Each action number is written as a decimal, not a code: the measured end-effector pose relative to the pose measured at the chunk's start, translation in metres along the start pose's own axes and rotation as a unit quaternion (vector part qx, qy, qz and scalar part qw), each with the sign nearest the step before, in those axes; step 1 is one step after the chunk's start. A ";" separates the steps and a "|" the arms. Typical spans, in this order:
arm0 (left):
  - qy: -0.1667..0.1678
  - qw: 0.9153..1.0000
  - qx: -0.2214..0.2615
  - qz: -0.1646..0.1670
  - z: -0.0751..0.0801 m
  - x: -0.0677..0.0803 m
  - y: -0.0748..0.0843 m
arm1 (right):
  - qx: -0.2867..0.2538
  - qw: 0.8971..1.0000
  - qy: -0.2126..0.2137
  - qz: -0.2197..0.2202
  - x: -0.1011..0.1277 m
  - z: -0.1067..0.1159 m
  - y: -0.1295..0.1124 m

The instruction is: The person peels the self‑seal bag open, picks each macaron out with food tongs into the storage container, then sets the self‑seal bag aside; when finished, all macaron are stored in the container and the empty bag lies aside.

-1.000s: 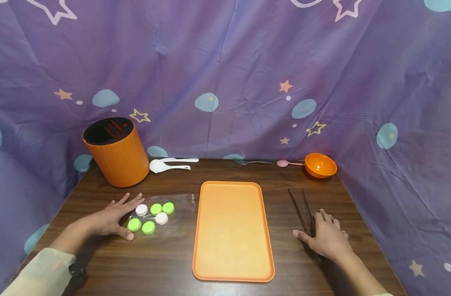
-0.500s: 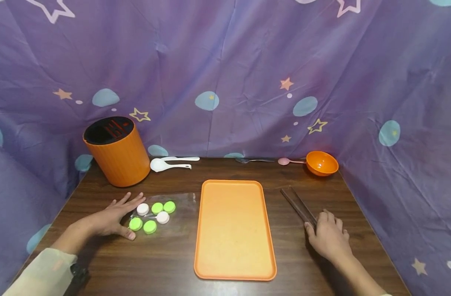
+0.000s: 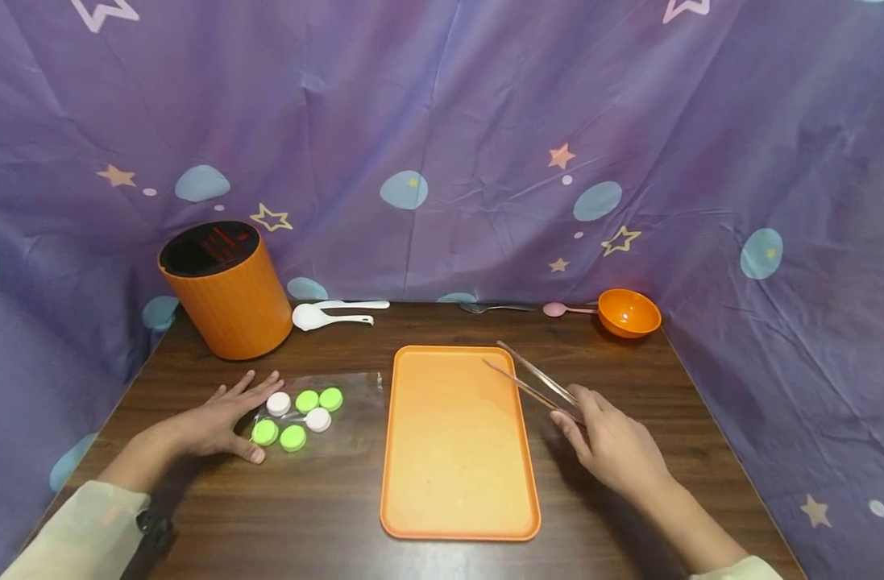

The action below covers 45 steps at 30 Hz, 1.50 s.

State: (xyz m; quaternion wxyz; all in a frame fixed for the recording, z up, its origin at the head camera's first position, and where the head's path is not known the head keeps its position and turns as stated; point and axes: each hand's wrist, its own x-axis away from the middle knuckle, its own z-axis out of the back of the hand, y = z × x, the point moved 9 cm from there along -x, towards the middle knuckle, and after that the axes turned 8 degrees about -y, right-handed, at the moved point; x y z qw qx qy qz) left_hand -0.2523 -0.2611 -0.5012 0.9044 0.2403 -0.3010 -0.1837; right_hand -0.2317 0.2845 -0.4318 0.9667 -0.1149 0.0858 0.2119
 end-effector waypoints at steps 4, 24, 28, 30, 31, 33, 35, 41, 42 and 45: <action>-0.001 1.000 0.001 -0.002 0.002 -0.002 0.001 | 0.021 0.998 -0.019 0.050 -0.016 -0.003 -0.035; 0.005 1.000 0.007 -0.002 0.003 -0.001 0.001 | 0.071 0.973 -0.084 0.202 -0.078 -0.058 -0.156; 0.005 1.000 0.005 -0.001 0.002 -0.001 0.000 | 0.080 0.973 -0.081 0.203 -0.089 -0.068 -0.167; 0.005 1.000 0.006 -0.002 0.002 -0.001 0.001 | 0.077 0.973 -0.083 0.201 -0.094 -0.072 -0.171; 0.005 1.000 0.007 -0.003 0.001 -0.001 0.001 | 0.076 0.973 -0.085 0.200 -0.097 -0.074 -0.172; 0.003 1.000 0.010 -0.004 0.001 0.000 0.002 | 0.072 0.973 -0.093 0.196 -0.102 -0.077 -0.175; 0.002 1.000 0.013 -0.003 0.001 0.000 0.003 | 0.064 0.973 -0.103 0.194 -0.106 -0.080 -0.177; 0.000 1.000 0.015 0.004 0.001 0.001 0.002 | 0.059 0.972 -0.111 0.200 -0.115 -0.087 -0.185; -0.001 1.000 0.015 0.004 0.001 0.001 0.002 | 0.061 0.971 -0.110 0.202 -0.116 -0.088 -0.186; 0.000 1.000 0.016 0.002 0.000 0.000 0.003 | 0.067 0.970 -0.105 0.208 -0.117 -0.092 -0.189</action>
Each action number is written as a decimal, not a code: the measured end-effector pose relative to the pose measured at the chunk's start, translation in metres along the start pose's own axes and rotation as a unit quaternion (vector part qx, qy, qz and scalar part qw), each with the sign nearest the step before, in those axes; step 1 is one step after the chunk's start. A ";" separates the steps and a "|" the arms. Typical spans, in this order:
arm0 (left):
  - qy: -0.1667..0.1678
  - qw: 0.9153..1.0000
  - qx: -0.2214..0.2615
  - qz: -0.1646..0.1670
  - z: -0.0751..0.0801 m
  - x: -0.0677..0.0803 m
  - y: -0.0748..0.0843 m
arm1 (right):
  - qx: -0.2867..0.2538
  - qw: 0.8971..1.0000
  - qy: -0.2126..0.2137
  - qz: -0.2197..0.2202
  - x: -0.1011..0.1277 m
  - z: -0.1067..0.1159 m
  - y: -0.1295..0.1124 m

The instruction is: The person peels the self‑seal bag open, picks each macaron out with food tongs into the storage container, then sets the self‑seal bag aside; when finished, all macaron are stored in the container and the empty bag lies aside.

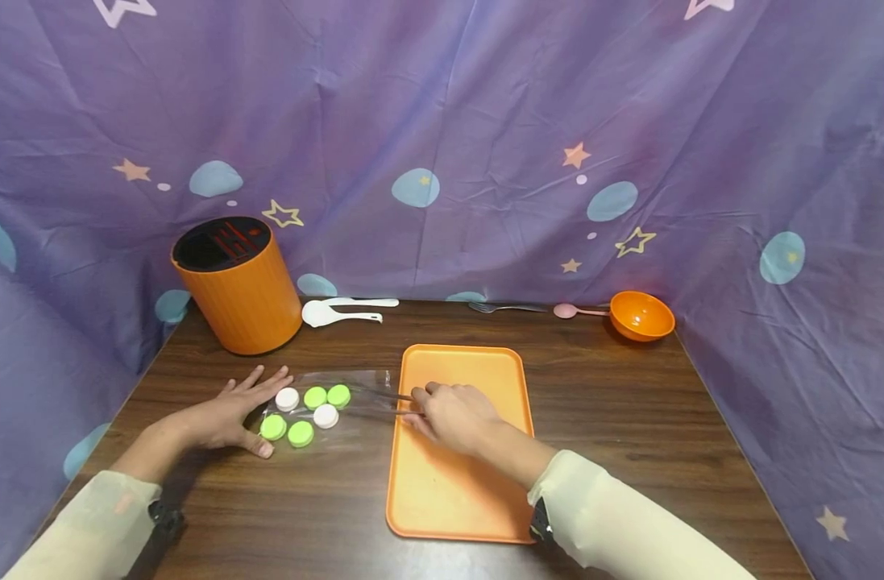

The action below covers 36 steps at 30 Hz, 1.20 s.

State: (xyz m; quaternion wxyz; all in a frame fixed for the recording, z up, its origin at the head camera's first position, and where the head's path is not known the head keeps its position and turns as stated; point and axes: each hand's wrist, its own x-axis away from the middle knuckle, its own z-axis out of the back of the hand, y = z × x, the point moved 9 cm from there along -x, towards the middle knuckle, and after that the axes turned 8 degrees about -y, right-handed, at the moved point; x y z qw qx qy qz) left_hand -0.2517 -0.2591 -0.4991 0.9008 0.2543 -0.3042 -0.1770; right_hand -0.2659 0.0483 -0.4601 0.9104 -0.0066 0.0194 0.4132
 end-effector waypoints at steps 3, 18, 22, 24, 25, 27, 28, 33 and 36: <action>0.000 1.000 0.001 -0.002 0.000 0.000 0.001 | 0.004 1.000 0.004 0.002 -0.001 -0.001 0.000; 0.001 1.000 0.001 0.003 0.000 0.001 0.000 | 0.041 0.998 0.038 0.012 0.026 0.022 0.011; 0.002 1.000 -0.001 0.002 -0.001 0.000 0.000 | 0.048 0.998 0.040 0.007 0.037 0.028 0.018; 0.003 1.000 -0.003 0.001 -0.001 0.000 -0.001 | 0.048 0.998 0.040 0.000 0.044 0.029 0.023; 0.003 1.000 -0.004 0.002 -0.002 -0.001 -0.001 | 0.049 0.998 0.041 -0.005 0.047 0.029 0.025; 0.002 1.000 -0.004 0.002 -0.002 -0.001 -0.002 | 0.051 0.998 0.045 -0.013 0.053 0.030 0.031; 0.001 1.000 -0.005 0.003 -0.002 -0.001 -0.002 | 0.052 0.997 0.048 -0.017 0.056 0.031 0.034; 0.003 1.000 -0.012 -0.002 -0.001 -0.001 0.001 | 0.049 0.995 0.076 -0.035 0.070 0.034 0.056; 0.005 1.000 -0.014 -0.005 -0.001 -0.001 0.003 | 0.042 0.994 0.089 -0.054 0.077 0.031 0.073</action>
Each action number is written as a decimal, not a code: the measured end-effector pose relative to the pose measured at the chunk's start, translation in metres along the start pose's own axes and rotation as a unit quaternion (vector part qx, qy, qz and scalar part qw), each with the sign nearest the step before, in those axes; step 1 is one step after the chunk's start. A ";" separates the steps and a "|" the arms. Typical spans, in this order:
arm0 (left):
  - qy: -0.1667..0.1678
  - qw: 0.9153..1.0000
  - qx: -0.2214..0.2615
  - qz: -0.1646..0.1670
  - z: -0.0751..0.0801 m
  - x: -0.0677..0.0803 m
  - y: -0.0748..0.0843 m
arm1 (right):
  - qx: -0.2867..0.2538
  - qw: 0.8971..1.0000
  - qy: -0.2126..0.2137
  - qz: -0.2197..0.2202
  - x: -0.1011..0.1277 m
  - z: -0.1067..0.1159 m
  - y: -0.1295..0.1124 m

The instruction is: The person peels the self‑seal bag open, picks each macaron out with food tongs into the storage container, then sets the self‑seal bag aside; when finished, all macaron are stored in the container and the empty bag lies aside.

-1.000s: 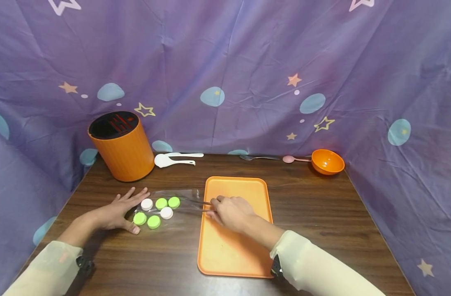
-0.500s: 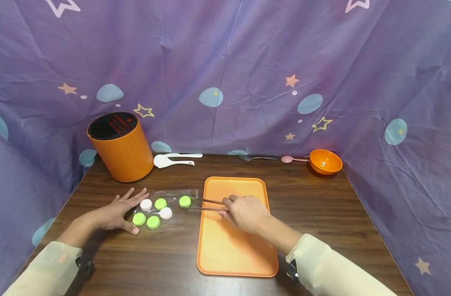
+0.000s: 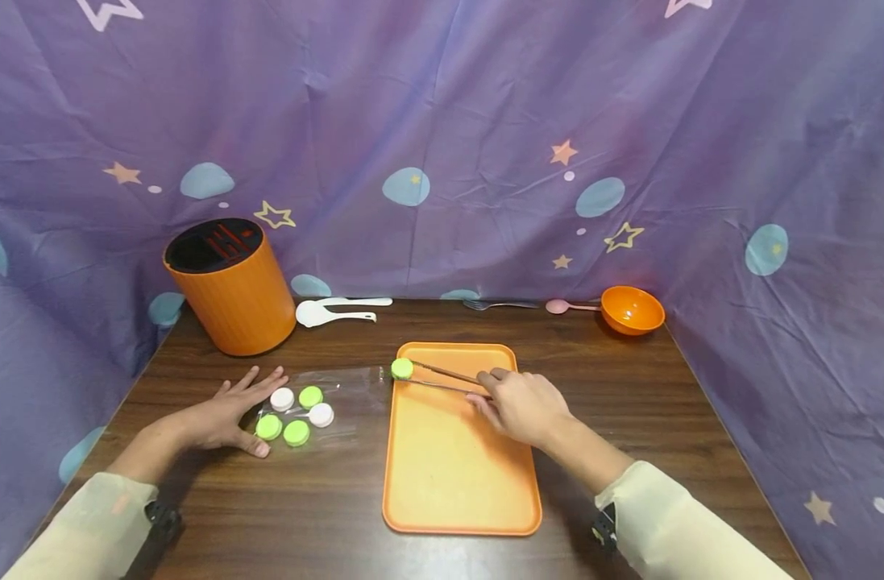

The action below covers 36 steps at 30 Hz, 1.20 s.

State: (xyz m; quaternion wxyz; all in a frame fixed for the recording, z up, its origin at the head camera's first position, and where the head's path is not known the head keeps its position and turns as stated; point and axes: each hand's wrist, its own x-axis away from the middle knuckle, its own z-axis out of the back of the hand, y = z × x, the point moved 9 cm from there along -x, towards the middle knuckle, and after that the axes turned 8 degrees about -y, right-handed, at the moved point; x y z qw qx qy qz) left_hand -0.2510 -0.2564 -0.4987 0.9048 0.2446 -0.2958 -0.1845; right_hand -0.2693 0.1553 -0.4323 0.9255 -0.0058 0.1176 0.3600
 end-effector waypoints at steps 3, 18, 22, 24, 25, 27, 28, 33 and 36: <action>0.001 1.000 0.002 -0.001 0.001 0.001 0.000 | -0.006 1.000 -0.003 -0.023 0.002 -0.008 0.016; -0.004 1.000 0.015 0.004 -0.001 0.000 -0.001 | -0.017 1.000 -0.003 -0.022 0.002 -0.023 0.025; -0.005 1.000 0.019 0.007 0.001 0.000 -0.002 | -0.019 1.000 -0.004 -0.022 0.000 -0.024 0.025; -0.006 1.000 0.020 0.007 0.002 0.000 -0.001 | -0.022 0.999 -0.008 -0.025 0.000 -0.025 0.026; -0.006 1.000 0.019 0.007 0.002 -0.001 -0.001 | -0.022 0.999 -0.011 -0.027 0.000 -0.025 0.027; -0.007 1.000 0.016 0.008 0.002 -0.001 -0.001 | -0.025 0.999 -0.016 -0.032 0.000 -0.026 0.028; -0.008 1.000 0.015 0.009 0.002 -0.001 -0.001 | -0.026 0.999 -0.020 -0.035 0.000 -0.027 0.028; -0.008 1.000 0.012 0.010 0.000 -0.001 -0.003 | -0.033 0.997 -0.037 -0.050 0.002 -0.029 0.031; -0.008 1.000 0.014 0.009 -0.001 -0.001 -0.003 | -0.033 0.997 -0.044 -0.060 0.004 -0.028 0.033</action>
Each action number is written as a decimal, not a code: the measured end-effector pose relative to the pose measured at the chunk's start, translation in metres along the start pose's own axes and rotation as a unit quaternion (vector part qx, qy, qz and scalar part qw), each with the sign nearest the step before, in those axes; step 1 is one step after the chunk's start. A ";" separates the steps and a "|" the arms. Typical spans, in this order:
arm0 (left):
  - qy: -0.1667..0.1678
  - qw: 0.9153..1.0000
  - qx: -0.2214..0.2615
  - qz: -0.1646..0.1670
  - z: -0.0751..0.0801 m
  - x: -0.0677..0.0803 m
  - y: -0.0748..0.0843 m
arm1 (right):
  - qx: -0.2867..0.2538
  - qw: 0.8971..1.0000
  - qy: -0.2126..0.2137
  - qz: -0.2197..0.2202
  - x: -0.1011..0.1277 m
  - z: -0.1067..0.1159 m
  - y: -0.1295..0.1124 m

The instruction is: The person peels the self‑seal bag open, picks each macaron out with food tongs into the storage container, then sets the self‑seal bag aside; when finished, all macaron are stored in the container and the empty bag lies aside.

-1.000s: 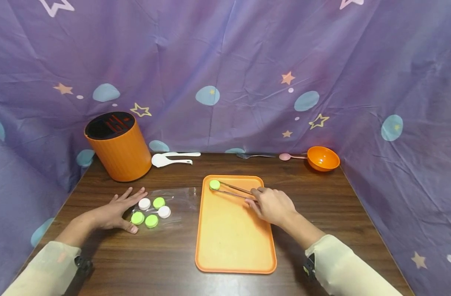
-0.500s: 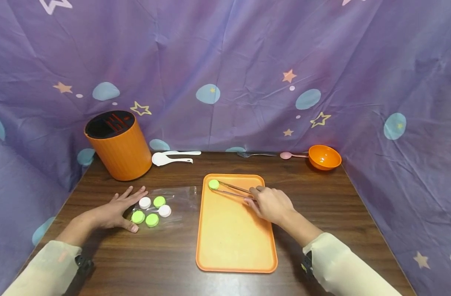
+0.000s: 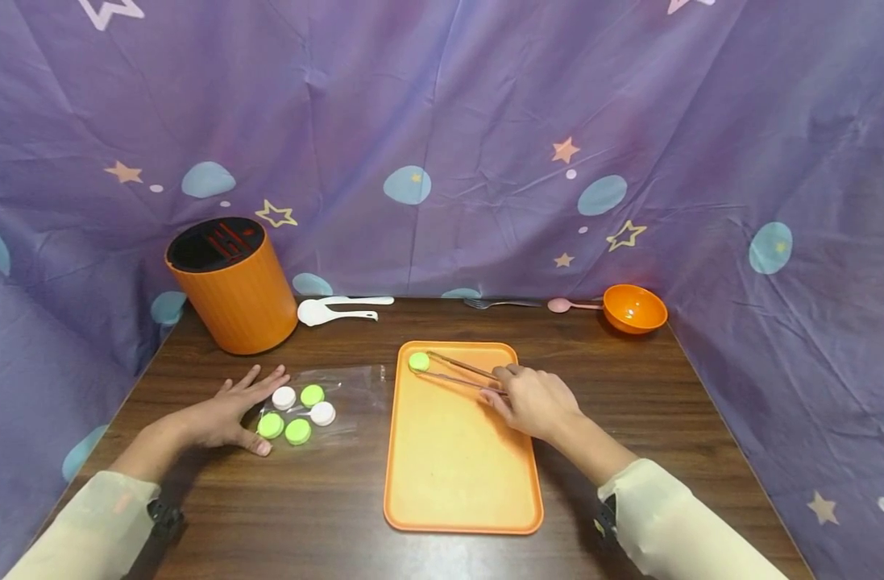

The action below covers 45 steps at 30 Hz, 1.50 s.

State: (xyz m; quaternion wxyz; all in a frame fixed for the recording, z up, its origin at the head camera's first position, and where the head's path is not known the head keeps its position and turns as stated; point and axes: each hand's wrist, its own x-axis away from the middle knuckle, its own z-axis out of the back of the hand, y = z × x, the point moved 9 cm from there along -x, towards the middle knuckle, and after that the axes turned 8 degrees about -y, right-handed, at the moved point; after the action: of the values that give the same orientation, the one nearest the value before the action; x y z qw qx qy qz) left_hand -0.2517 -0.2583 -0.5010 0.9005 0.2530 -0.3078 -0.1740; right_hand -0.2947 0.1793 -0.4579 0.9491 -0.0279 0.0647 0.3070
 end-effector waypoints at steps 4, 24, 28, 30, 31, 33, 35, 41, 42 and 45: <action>-0.002 1.000 0.006 0.002 -0.001 0.001 -0.001 | 0.000 1.000 0.006 0.001 0.000 0.005 -0.005; 0.000 1.000 0.005 0.007 0.001 -0.001 -0.002 | -0.012 0.993 -0.008 0.118 -0.011 0.008 -0.087; -0.002 1.000 0.008 0.010 0.001 -0.001 -0.003 | -0.005 0.992 -0.021 0.126 -0.017 0.003 -0.099; -0.002 1.000 0.007 0.011 0.001 -0.001 -0.004 | -0.001 0.991 -0.024 0.133 -0.020 0.002 -0.107; -0.002 1.000 0.006 0.011 0.001 -0.001 -0.004 | -0.001 0.990 -0.026 0.137 -0.022 0.002 -0.111; 0.000 1.000 0.004 0.010 0.001 -0.001 -0.004 | 0.001 0.989 -0.029 0.144 -0.025 0.000 -0.118; 0.003 1.000 0.003 0.007 0.001 -0.001 -0.003 | 0.000 0.989 -0.030 0.146 -0.028 0.000 -0.124; 0.005 1.000 0.004 0.005 0.001 0.000 -0.002 | -0.005 0.989 -0.021 0.146 -0.036 -0.004 -0.135; 0.005 1.000 0.005 0.006 0.001 0.000 -0.002 | -0.007 0.989 -0.019 0.147 -0.037 -0.004 -0.136; 0.006 1.000 0.006 0.005 0.001 0.001 -0.001 | -0.008 0.989 -0.017 0.146 -0.039 -0.005 -0.137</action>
State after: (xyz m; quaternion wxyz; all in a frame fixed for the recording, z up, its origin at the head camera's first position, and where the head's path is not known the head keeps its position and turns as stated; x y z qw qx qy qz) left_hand -0.2519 -0.2601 -0.5004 0.9017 0.2582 -0.3044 -0.1660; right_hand -0.2461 0.0449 -0.4560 0.8947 -0.0201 0.0495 0.4434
